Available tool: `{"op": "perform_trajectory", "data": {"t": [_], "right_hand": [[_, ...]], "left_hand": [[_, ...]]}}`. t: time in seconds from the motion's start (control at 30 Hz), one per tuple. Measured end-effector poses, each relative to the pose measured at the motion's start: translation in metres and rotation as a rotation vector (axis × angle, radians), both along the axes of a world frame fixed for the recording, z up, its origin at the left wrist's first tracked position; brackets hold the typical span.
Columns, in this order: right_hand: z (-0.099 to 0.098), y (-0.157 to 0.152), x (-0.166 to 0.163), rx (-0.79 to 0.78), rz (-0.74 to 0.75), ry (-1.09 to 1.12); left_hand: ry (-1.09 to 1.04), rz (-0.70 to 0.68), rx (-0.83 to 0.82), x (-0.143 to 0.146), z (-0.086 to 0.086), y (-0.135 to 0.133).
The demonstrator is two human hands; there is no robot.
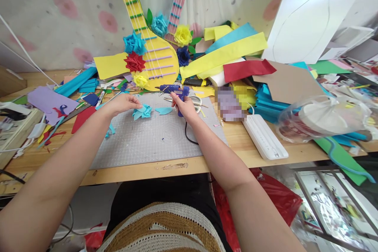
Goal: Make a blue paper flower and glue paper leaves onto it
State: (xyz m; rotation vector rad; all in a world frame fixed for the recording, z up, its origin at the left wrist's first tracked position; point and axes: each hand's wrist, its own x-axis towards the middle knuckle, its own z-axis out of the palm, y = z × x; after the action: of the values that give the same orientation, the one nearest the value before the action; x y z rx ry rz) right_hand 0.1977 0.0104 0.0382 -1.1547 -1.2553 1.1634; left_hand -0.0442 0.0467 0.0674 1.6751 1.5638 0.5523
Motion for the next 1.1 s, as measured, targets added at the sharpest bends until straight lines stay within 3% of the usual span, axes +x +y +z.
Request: {"op": "perform_trajectory", "data": {"t": [0.27, 0.47, 0.63, 0.9, 1.1], "right_hand": [[0.001, 0.0, 0.0, -0.009, -0.006, -0.032], [-0.001, 0.0, 0.0, 0.002, 0.007, -0.03], [-0.003, 0.001, 0.001, 0.017, 0.009, -0.04], [-0.003, 0.001, 0.001, 0.008, 0.011, -0.025], [-0.001, 0.0, 0.001, 0.001, 0.011, -0.033]], "left_hand": [[0.12, 0.159, 0.076, -0.001, -0.005, 0.003], [0.255, 0.176, 0.155, 0.003, 0.001, -0.004], [0.227, 0.154, 0.168, 0.004, 0.002, -0.006], [0.17, 0.173, 0.179, -0.004, -0.014, -0.002], [0.049, 0.314, 0.14, 0.004, -0.006, -0.006]]}}
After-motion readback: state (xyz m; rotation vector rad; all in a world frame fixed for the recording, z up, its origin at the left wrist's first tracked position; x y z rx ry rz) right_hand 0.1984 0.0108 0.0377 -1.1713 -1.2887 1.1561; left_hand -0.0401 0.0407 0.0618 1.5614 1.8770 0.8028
